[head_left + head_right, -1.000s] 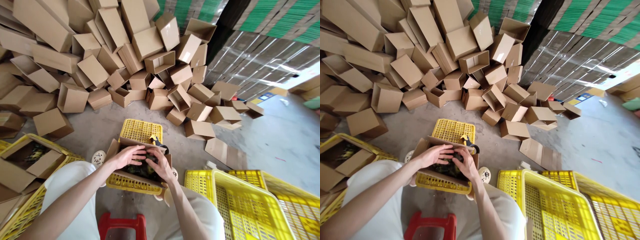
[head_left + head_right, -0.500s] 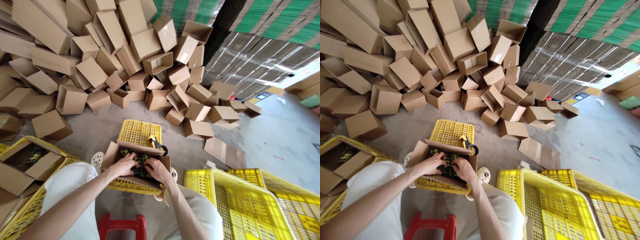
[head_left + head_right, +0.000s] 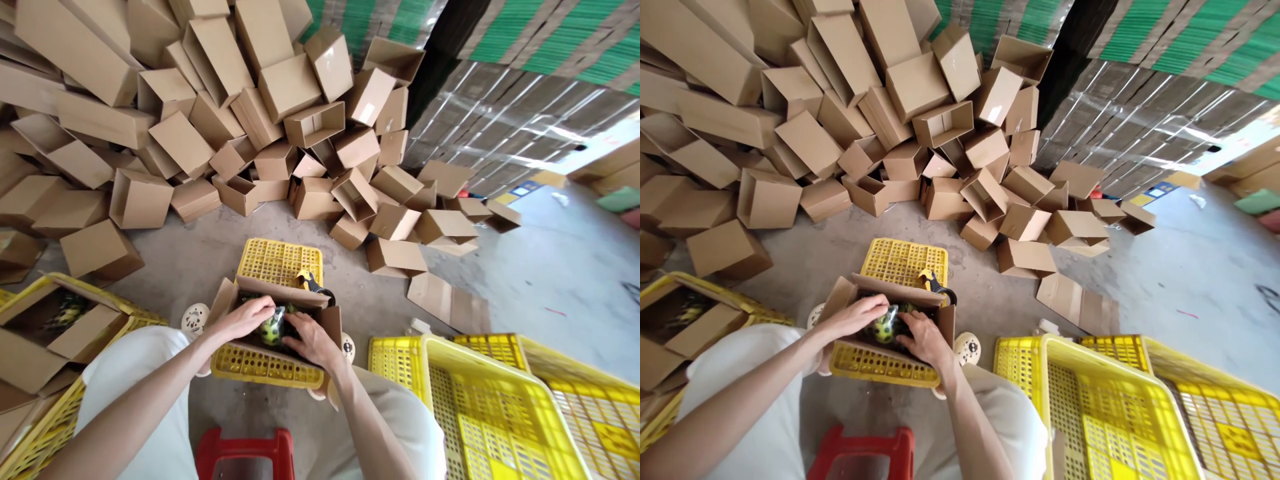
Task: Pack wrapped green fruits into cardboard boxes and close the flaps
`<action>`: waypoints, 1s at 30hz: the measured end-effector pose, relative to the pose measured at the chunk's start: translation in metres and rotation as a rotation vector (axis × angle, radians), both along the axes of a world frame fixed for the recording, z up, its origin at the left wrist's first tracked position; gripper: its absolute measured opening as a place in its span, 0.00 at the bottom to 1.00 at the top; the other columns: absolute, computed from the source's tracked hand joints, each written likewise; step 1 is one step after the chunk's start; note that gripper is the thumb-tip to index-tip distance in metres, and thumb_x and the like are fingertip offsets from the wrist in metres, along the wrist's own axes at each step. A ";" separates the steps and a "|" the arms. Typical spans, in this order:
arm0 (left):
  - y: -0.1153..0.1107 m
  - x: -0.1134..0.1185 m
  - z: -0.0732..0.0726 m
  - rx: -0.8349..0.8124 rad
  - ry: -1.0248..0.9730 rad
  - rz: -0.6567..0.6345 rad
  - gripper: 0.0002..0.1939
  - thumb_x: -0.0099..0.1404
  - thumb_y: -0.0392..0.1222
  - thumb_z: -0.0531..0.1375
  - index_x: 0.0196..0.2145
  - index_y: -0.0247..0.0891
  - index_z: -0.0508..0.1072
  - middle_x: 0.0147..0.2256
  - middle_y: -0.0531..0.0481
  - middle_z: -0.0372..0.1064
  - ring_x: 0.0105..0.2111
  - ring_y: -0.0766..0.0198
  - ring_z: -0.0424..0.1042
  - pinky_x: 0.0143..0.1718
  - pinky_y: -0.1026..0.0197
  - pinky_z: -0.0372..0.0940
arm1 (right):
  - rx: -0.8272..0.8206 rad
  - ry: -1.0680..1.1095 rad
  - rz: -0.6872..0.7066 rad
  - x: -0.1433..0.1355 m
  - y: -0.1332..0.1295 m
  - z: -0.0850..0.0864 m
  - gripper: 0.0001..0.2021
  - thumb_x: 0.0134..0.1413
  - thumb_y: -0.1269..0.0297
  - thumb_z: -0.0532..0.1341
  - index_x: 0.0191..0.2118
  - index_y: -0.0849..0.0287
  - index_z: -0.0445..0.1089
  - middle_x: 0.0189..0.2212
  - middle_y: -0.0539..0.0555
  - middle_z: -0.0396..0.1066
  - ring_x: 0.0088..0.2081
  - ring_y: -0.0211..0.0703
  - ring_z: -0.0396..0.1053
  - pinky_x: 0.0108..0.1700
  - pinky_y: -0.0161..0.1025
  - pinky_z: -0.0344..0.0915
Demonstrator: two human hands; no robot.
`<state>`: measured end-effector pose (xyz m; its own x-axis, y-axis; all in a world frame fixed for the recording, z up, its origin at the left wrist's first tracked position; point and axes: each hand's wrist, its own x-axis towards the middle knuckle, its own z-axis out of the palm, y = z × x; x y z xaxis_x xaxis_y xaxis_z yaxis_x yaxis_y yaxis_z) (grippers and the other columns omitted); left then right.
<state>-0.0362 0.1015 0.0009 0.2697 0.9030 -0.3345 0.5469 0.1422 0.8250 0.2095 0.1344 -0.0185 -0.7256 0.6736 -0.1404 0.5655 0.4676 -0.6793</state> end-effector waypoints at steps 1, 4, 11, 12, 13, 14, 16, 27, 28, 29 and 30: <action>0.001 -0.001 0.006 -0.019 -0.061 0.056 0.18 0.75 0.57 0.50 0.43 0.44 0.72 0.39 0.53 0.75 0.40 0.59 0.73 0.44 0.61 0.66 | -0.018 0.039 -0.003 -0.001 0.000 0.003 0.20 0.63 0.64 0.67 0.59 0.59 0.73 0.54 0.62 0.77 0.56 0.57 0.73 0.61 0.51 0.68; 0.004 0.002 0.011 -0.101 -0.216 0.207 0.21 0.72 0.63 0.53 0.43 0.43 0.71 0.40 0.52 0.72 0.41 0.60 0.71 0.41 0.62 0.69 | -0.181 0.180 -0.018 -0.004 0.000 0.015 0.15 0.70 0.58 0.60 0.56 0.57 0.75 0.54 0.58 0.78 0.54 0.54 0.75 0.59 0.48 0.68; 0.012 0.004 -0.003 -0.186 -0.517 0.290 0.22 0.73 0.61 0.53 0.48 0.41 0.73 0.50 0.45 0.71 0.51 0.55 0.72 0.47 0.56 0.73 | -0.346 0.277 -0.237 -0.002 0.007 0.034 0.19 0.62 0.52 0.66 0.54 0.57 0.74 0.46 0.53 0.80 0.48 0.52 0.76 0.52 0.44 0.71; 0.013 0.001 -0.004 -0.134 -0.423 0.252 0.20 0.73 0.57 0.53 0.47 0.40 0.74 0.49 0.45 0.72 0.51 0.55 0.72 0.49 0.55 0.72 | -0.296 0.261 -0.278 0.001 0.008 0.034 0.18 0.62 0.54 0.66 0.53 0.56 0.74 0.47 0.53 0.80 0.49 0.52 0.76 0.53 0.45 0.70; 0.014 -0.002 -0.007 -0.071 -0.285 0.187 0.16 0.74 0.52 0.53 0.45 0.40 0.75 0.48 0.45 0.73 0.50 0.54 0.72 0.52 0.54 0.71 | -0.231 0.243 -0.317 0.003 0.010 0.032 0.17 0.61 0.56 0.66 0.54 0.56 0.73 0.48 0.54 0.79 0.50 0.53 0.75 0.55 0.47 0.70; 0.014 -0.004 -0.009 -0.012 -0.130 0.094 0.13 0.73 0.47 0.54 0.43 0.40 0.77 0.46 0.45 0.74 0.50 0.54 0.73 0.54 0.52 0.69 | -0.155 0.228 -0.347 0.005 0.011 0.030 0.17 0.60 0.59 0.66 0.53 0.56 0.73 0.49 0.55 0.78 0.52 0.54 0.75 0.57 0.49 0.69; 0.010 -0.005 -0.016 0.063 0.137 -0.138 0.11 0.69 0.37 0.56 0.40 0.40 0.80 0.45 0.45 0.75 0.50 0.52 0.73 0.58 0.51 0.65 | -0.003 0.210 -0.363 0.009 0.013 0.025 0.18 0.56 0.67 0.65 0.53 0.56 0.72 0.51 0.58 0.76 0.55 0.55 0.72 0.61 0.52 0.67; -0.009 0.011 -0.045 0.089 0.199 -0.537 0.19 0.64 0.30 0.57 0.45 0.45 0.83 0.56 0.47 0.75 0.54 0.54 0.75 0.59 0.58 0.66 | 0.108 0.069 -0.248 0.014 0.010 0.010 0.18 0.57 0.79 0.55 0.46 0.57 0.76 0.43 0.57 0.80 0.47 0.49 0.77 0.56 0.44 0.70; -0.008 0.011 -0.047 0.090 0.227 -0.511 0.19 0.63 0.29 0.58 0.46 0.43 0.83 0.54 0.45 0.77 0.53 0.53 0.76 0.58 0.57 0.66 | 0.119 0.076 -0.235 0.014 0.010 0.010 0.17 0.58 0.79 0.54 0.46 0.58 0.76 0.43 0.57 0.79 0.47 0.49 0.77 0.56 0.44 0.70; -0.006 0.011 -0.048 0.095 0.262 -0.475 0.19 0.63 0.29 0.58 0.47 0.41 0.82 0.51 0.43 0.78 0.53 0.51 0.76 0.57 0.56 0.67 | 0.128 0.087 -0.226 0.013 0.010 0.011 0.18 0.58 0.79 0.54 0.47 0.58 0.76 0.43 0.57 0.79 0.47 0.48 0.76 0.56 0.44 0.70; -0.005 0.010 -0.048 0.101 0.298 -0.434 0.18 0.62 0.29 0.59 0.46 0.39 0.81 0.49 0.42 0.79 0.52 0.50 0.76 0.56 0.55 0.67 | 0.135 0.101 -0.221 0.013 0.010 0.011 0.18 0.58 0.79 0.54 0.47 0.57 0.75 0.43 0.57 0.79 0.47 0.48 0.76 0.56 0.44 0.70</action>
